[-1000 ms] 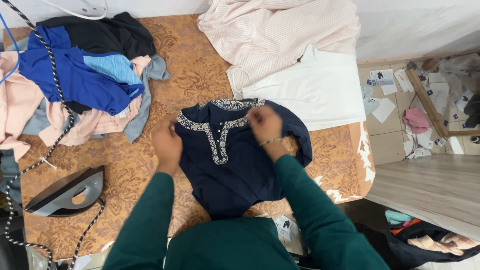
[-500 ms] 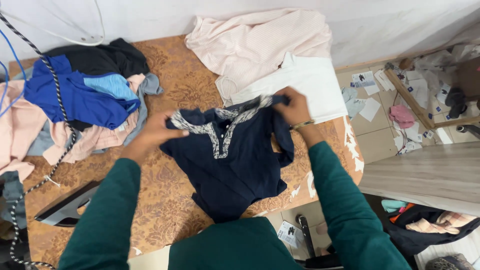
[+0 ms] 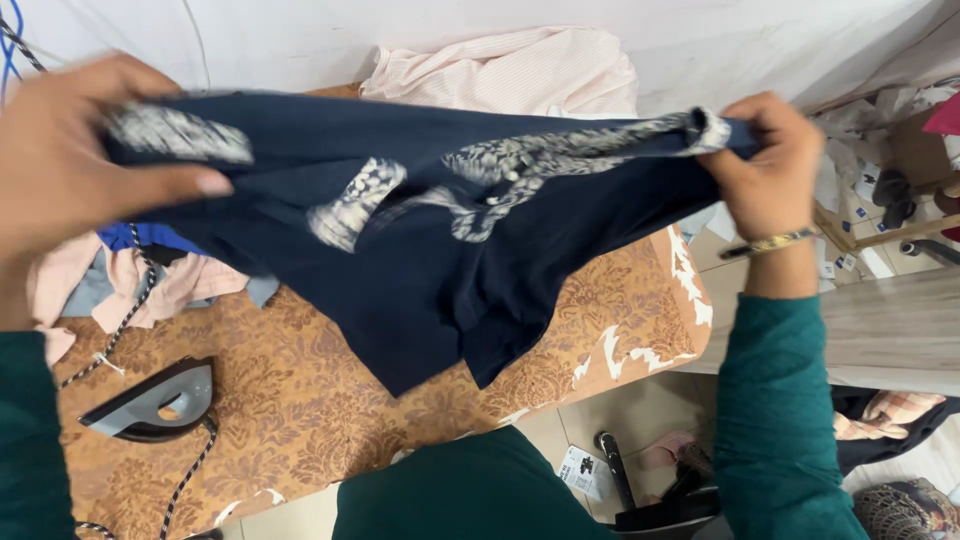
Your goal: The person irons a white pair of shorts and then a dark blue long-sleeved shirt on a patterned ironing board. They smooth the garments with their hands, use a steam iron to press the fabric, and reposition the items to iron different sections.
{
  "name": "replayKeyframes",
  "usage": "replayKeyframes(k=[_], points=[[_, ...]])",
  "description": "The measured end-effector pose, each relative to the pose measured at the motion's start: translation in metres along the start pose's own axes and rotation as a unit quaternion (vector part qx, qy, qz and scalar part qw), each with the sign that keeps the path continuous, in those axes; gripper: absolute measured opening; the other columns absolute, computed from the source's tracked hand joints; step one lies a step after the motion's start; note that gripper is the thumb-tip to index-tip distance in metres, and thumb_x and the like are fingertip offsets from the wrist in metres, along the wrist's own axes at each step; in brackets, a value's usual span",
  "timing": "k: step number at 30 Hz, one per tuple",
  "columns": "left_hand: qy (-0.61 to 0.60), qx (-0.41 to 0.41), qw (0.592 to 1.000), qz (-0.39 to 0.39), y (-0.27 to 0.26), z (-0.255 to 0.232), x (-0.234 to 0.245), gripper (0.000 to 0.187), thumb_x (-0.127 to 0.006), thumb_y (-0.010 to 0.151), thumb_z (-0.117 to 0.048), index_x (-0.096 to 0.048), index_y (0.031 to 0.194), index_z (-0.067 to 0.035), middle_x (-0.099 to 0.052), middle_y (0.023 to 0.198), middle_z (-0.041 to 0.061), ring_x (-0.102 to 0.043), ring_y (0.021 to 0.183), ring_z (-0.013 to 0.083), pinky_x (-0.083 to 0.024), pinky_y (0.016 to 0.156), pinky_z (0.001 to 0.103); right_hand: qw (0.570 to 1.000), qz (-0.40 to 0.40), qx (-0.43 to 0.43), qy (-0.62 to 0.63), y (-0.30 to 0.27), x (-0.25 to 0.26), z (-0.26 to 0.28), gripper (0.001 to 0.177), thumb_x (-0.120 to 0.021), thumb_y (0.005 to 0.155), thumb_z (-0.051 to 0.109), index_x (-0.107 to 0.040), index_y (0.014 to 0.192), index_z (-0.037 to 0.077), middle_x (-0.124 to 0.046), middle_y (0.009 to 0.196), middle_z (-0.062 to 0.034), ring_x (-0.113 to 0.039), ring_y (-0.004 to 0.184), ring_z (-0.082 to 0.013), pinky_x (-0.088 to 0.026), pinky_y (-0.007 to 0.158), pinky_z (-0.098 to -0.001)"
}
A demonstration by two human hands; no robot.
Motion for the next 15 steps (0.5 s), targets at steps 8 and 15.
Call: replayKeyframes(k=[8, 15], points=[[0.029, -0.098, 0.993, 0.061, 0.010, 0.049, 0.019, 0.009, -0.073, 0.093, 0.003, -0.073, 0.102, 0.003, -0.073, 0.091, 0.015, -0.074, 0.086, 0.0195, -0.059, 0.087, 0.031, 0.961, 0.194, -0.064, -0.187, -0.022, 0.005, 0.038, 0.055, -0.096, 0.058, 0.013, -0.073, 0.107, 0.004, -0.066, 0.083, -0.0063, -0.061, 0.075, -0.0155, -0.051, 0.065, -0.0306], [-0.015, -0.064, 0.997, 0.039, 0.032, 0.042, 0.002, 0.026, -0.079, 0.081, -0.005, -0.071, 0.102, 0.008, -0.073, 0.093, 0.017, -0.072, 0.083, 0.0228, -0.058, 0.084, 0.034, 0.896, 0.427, -0.098, -0.069, -0.055, -0.019, 0.023, 0.046, -0.091, 0.065, 0.020, -0.073, 0.105, 0.005, -0.074, 0.086, -0.0047, -0.068, 0.077, -0.0169, -0.055, 0.070, -0.0306]])
Point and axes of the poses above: each hand's wrist, its own y-axis towards the middle knuckle, its own x-axis out of the back of the hand, z = x × y, the point moved 6 cm from there along y, towards the middle knuckle
